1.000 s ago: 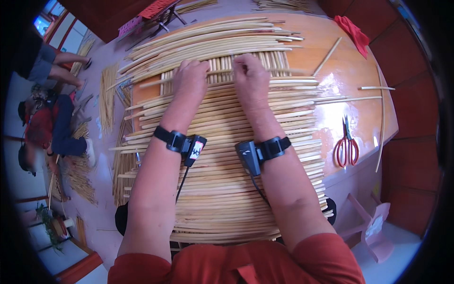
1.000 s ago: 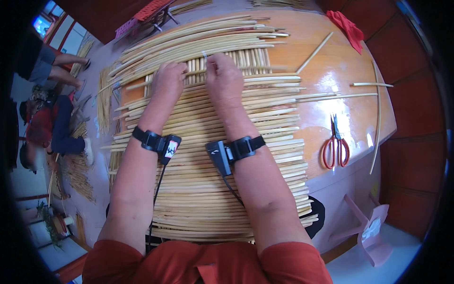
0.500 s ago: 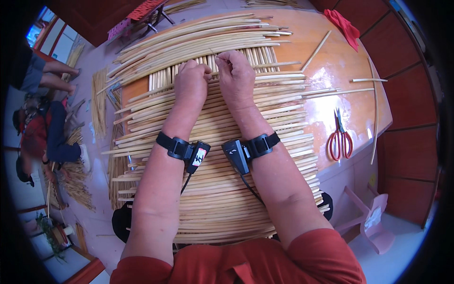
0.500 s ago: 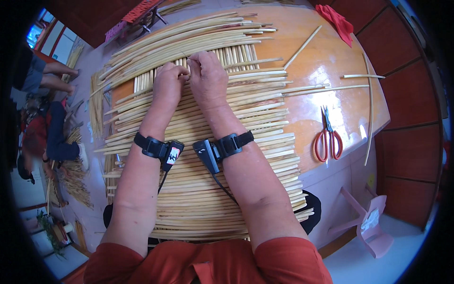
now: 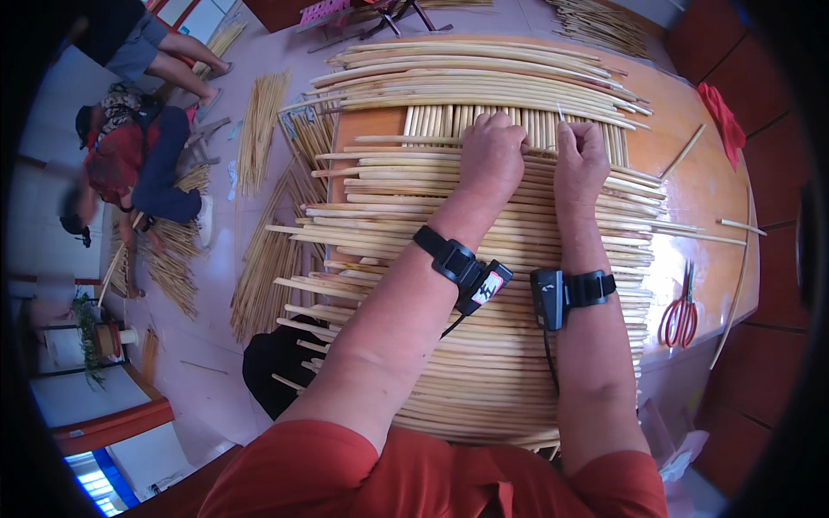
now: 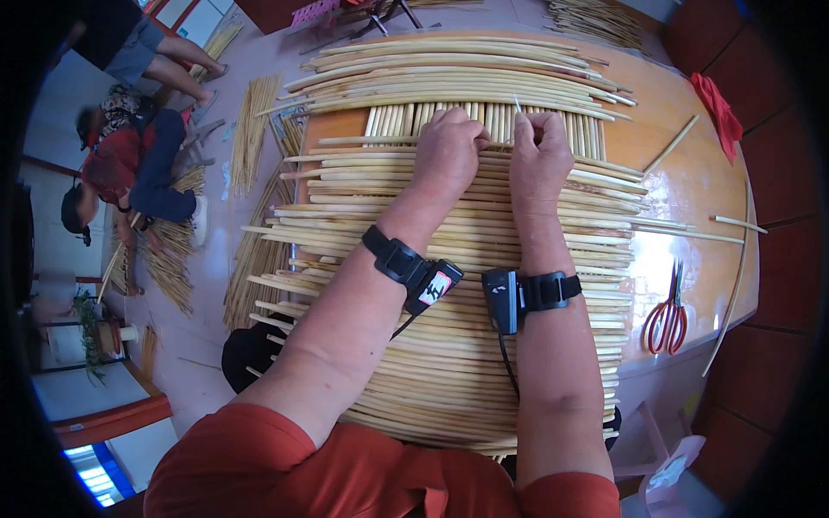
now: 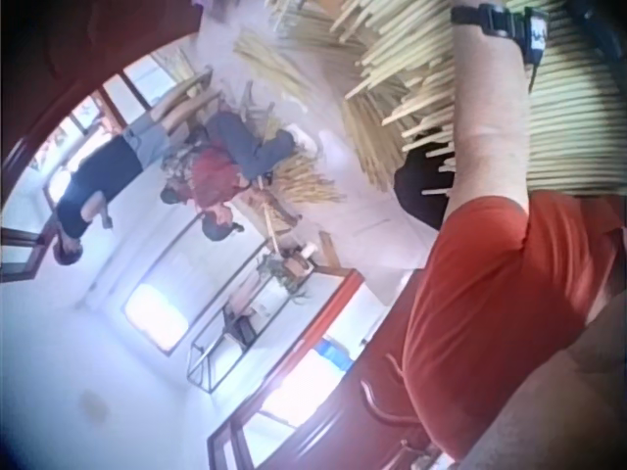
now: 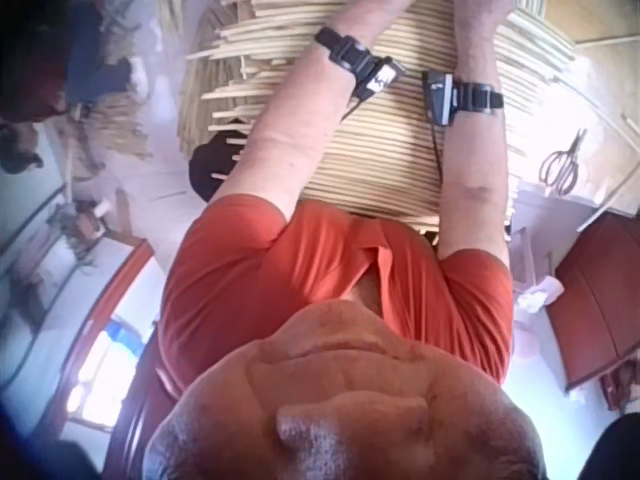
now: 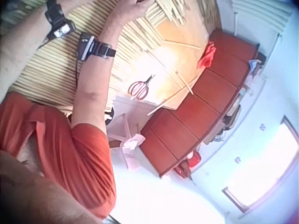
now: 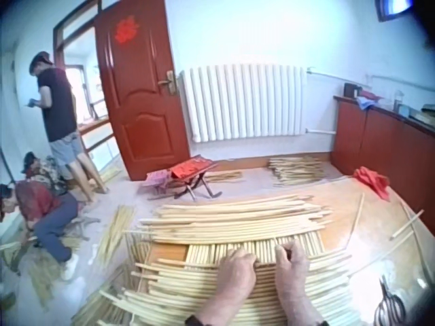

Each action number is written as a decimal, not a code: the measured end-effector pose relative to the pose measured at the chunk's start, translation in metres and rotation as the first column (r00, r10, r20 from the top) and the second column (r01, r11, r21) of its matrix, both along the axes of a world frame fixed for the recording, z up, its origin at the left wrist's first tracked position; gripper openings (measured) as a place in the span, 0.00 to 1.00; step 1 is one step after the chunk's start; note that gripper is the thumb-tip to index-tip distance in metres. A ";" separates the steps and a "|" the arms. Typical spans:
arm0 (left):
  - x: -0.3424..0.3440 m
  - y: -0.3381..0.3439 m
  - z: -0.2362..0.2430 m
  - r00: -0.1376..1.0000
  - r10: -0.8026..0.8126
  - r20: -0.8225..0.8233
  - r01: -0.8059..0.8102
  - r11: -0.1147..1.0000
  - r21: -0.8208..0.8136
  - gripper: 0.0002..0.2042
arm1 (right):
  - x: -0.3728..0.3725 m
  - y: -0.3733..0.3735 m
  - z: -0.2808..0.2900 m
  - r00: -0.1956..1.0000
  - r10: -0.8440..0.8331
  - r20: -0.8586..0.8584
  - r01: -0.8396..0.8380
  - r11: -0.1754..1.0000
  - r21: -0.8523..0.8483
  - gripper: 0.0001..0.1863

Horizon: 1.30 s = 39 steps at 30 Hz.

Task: The person is seen weaving together long bamboo sticks on a table to create a mat or screen.

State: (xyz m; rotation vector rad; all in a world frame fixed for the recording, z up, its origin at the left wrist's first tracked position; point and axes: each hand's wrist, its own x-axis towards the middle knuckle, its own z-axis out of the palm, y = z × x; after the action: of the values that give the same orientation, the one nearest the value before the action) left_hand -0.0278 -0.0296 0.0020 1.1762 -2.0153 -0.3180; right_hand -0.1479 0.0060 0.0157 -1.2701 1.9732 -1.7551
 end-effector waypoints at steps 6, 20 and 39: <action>-0.003 -0.001 -0.007 1.000 -0.023 -0.002 0.023 1.000 -0.007 0.03 | -0.013 -0.004 -0.015 0.997 0.043 0.066 -0.041 0.999 -0.027 0.05; -0.006 -0.001 -0.003 0.999 -0.040 -0.020 0.040 0.999 0.019 0.02 | 0.003 0.035 0.003 0.999 0.009 0.039 -0.014 0.989 0.144 0.05; 0.002 -0.004 0.000 0.997 -0.064 -0.030 0.069 0.982 0.178 0.04 | 0.008 0.046 0.015 0.920 0.163 -0.356 -0.014 0.923 0.385 0.04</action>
State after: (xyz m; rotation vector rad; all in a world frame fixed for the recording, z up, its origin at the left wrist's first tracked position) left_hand -0.0260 -0.0335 0.0024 1.2092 -2.0416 -0.5545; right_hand -0.1397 0.0520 0.0308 -1.6166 2.2655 -1.0641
